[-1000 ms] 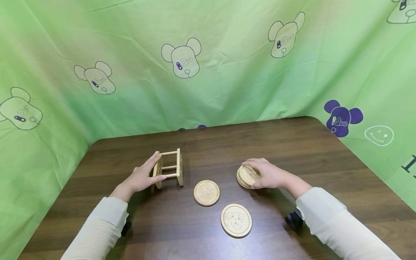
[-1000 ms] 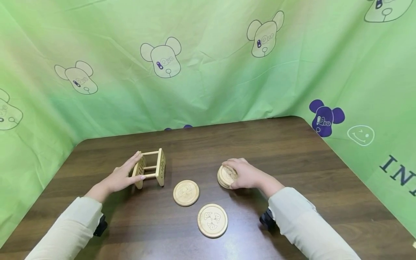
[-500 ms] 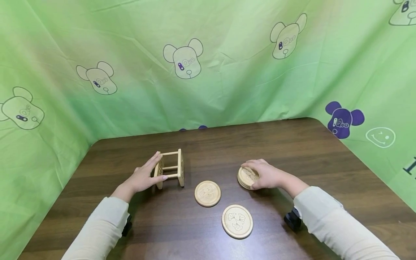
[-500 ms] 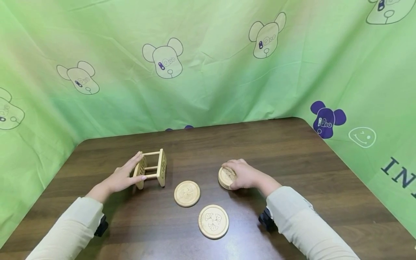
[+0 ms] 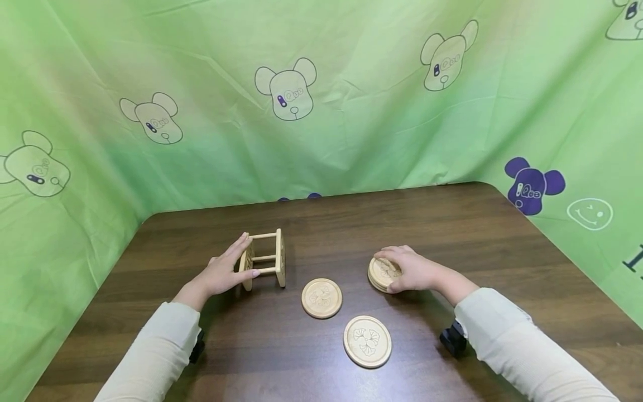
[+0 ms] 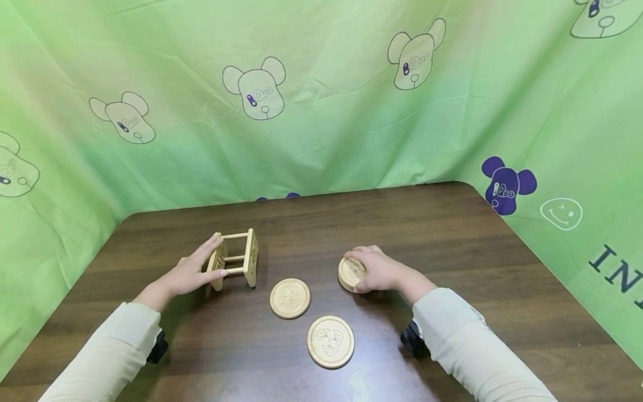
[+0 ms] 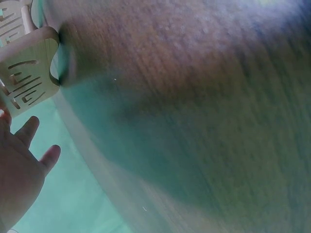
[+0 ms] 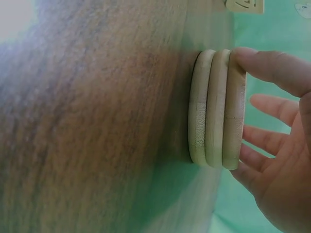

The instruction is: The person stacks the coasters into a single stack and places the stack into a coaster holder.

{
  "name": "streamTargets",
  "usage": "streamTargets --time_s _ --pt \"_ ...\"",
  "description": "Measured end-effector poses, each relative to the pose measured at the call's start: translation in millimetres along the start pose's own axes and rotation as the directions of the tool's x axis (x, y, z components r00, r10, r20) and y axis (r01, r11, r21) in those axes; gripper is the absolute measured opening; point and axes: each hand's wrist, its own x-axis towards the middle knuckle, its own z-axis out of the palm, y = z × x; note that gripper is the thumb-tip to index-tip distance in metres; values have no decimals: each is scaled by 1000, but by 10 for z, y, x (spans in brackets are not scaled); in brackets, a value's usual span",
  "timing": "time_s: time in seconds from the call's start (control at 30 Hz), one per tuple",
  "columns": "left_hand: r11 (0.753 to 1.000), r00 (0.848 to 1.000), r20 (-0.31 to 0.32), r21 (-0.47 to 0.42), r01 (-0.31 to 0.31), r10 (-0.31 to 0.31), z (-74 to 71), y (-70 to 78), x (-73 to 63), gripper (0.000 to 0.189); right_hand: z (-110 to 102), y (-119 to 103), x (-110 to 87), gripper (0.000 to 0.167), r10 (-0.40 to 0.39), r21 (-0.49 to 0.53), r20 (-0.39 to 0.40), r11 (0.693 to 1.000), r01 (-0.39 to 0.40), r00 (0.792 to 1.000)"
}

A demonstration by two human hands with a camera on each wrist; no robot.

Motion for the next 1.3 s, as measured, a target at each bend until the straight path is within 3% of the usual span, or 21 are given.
streamTargets --time_s 0.5,0.9,1.3 --pt "1000 1000 5 -13 -2 2 30 33 6 84 7 -135 -92 64 -9 23 -4 1000 9 1000" --pt "1000 1000 8 -11 -6 7 54 38 6 84 75 -391 -220 66 -122 46 30 992 120 992" --pt "1000 1000 4 -16 3 -3 31 18 -21 84 173 -600 -329 65 -168 30 78 986 167 983"
